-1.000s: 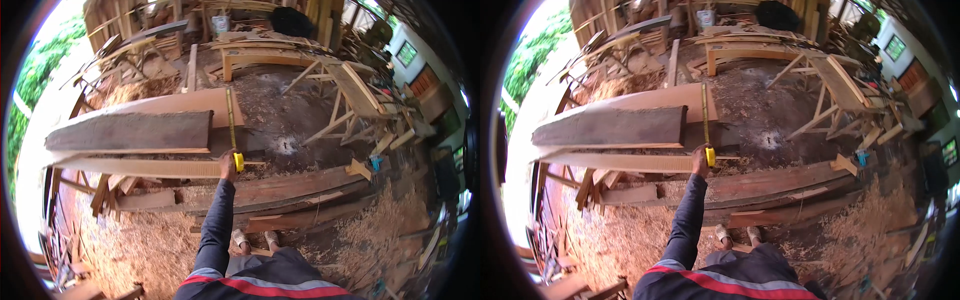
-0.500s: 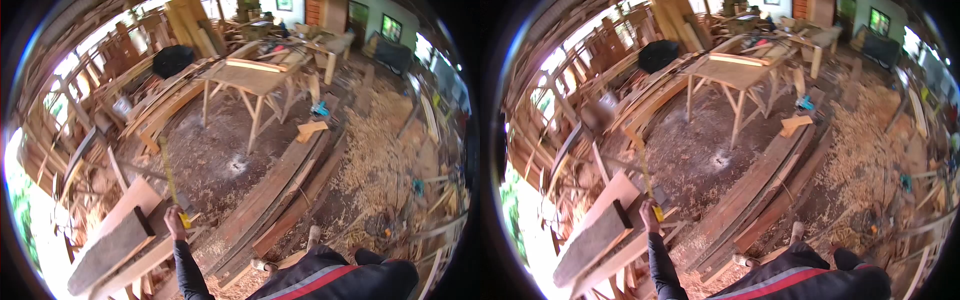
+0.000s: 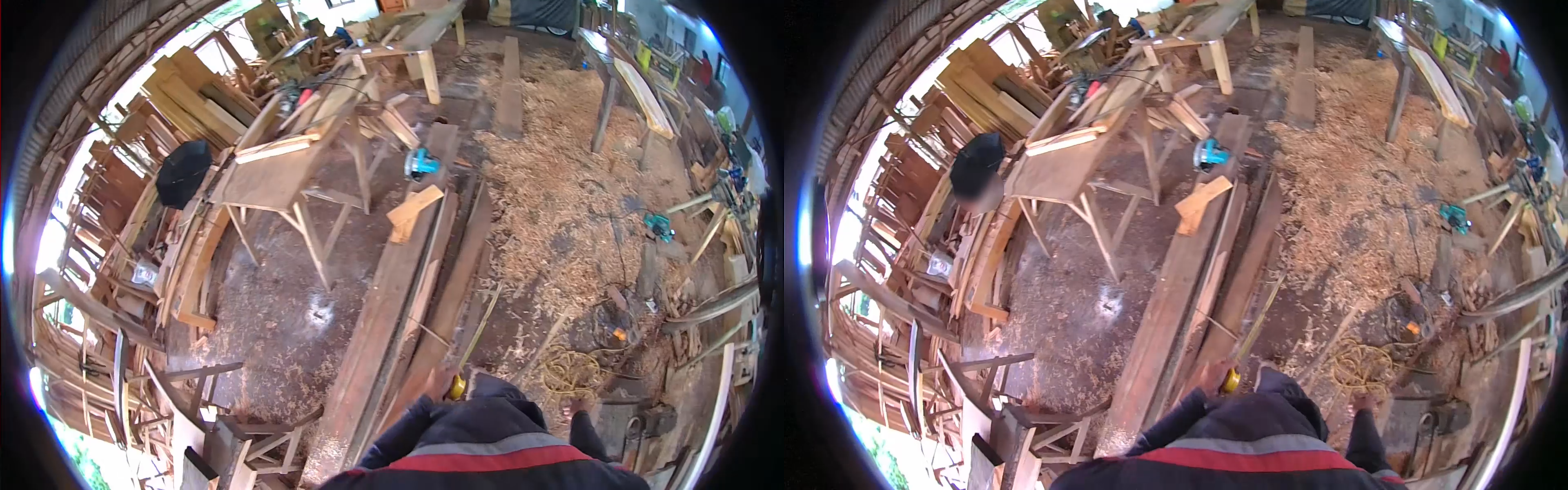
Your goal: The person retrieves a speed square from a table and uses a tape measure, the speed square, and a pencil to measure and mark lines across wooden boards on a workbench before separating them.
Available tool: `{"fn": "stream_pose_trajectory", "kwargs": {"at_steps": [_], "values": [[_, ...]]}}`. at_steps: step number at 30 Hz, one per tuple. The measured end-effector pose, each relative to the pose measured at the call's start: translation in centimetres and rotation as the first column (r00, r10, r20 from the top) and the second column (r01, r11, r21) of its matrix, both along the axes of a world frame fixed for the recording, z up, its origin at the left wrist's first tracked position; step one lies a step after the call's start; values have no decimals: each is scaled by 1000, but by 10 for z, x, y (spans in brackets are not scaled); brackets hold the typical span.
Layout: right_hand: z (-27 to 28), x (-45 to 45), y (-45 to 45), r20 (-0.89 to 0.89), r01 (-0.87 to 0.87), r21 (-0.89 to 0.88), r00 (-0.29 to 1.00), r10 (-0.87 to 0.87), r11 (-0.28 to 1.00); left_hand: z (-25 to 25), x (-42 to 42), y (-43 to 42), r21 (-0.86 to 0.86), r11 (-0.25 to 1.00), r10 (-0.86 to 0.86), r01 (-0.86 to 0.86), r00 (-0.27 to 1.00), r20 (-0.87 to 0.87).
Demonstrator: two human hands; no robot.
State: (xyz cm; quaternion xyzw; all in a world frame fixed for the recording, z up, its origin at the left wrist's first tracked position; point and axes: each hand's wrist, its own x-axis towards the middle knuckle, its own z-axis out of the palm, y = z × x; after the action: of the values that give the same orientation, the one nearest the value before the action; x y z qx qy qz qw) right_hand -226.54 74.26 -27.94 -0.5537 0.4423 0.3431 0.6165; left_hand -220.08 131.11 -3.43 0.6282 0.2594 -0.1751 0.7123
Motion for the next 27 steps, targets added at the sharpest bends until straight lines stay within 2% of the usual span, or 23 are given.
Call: {"fn": "stream_pose_trajectory", "kwargs": {"at_steps": [1, 2, 3, 4, 5, 6, 7, 9, 10, 11, 12, 14, 16, 18, 19, 20, 22, 23, 24, 25, 26, 27], "values": [[-15, 8, -25, -190, 344, 390, 938, -291, 854, 32, 40, -8, 80, 991, -107, 110, 993, -48], [-17, 13, -29, -332, 601, 530, 796, -506, 598, 30, 73, -8, 160, 975, -163, 151, 985, 63], [-7, 19, -14, -268, 473, 392, 879, -394, 789, 20, 105, -2, 247, 953, -223, 179, 961, 165], [6, 26, 3, -256, 290, 227, 939, -230, 930, 16, 136, 7, 338, 918, -258, 207, 960, 114], [19, 31, 21, -306, 95, 74, 950, -68, 993, 9, 162, 20, 426, 873, -286, 236, 957, 55], [31, 46, 33, -308, -51, -43, 951, 35, 998, -25, 180, 38, 429, 873, -277, 231, 960, 47], [38, 71, 45, -276, -137, -90, 955, 107, 987, -72, 198, 60, 463, 874, -295, 144, 916, 273], [44, 135, 60, -190, -246, -150, 958, 216, 958, -78, 240, 78, 481, 876, -310, 44, 814, 491], [44, 171, 66, -144, -283, -178, 955, 260, 943, -52, 254, 74, 333, 943, -92, -18, 946, 310], [44, 208, 69, -105, -313, -206, 949, 297, 927, -32, 277, 69, 195, 973, 108, -120, 992, 73], [43, 245, 72, -73, -337, -231, 942, 329, 913, -34, 303, 69, 194, 973, 108, -120, 991, 74], [41, 313, 75, -33, -387, -288, 918, 395, 876, -51, 338, 69, 248, 957, 177, -148, 979, -97], [45, 379, 71, -21, -444, -352, 884, 467, 824, -84, 384, 61, 195, 972, 145, -128, 986, -78], [49, 434, 67, -42, -513, -419, 835, 548, 749, -99, 464, 48, 262, 960, 80, -97, 994, 73], [57, 457, 64, -72, -567, -463, 790, 609, 681, -107, 506, 34, 187, 974, 120, -129, 991, 59], [65, 479, 62, -115, -639, -515, 712, 693, 571, -95, 552, 19, 173, 978, 103, -112, 993, 61], [81, 529, 59, -241, -755, -615, 456, 857, 229, -51, 649, -13, 441, 884, -205, 154, 976, 69], [89, 561, 56, -269, -740, -651, 434, 860, 170, -47, 699, -30, 526, 818, -326, 233, 941, 90], [99, 595, 56, -229, -683, -680, 544, 808, 267, -43, 751, -49, 609, 734, -454, 301, 884, 109], [91, 630, 49, 80, -300, -562, 908, 412, 771, -33, 798, -68, 560, 770, -483, 307, 854, 196], [160, 680, 74, 188, -173, -660, 904, 385, 731, -18, 842, -93, 502, 802, -506, 324, 815, 282], [217, 729, 89, 230, -123, -685, 899, 373, 718, 4, 885, -118, 499, 769, -576, 399, 770, 273]]}}
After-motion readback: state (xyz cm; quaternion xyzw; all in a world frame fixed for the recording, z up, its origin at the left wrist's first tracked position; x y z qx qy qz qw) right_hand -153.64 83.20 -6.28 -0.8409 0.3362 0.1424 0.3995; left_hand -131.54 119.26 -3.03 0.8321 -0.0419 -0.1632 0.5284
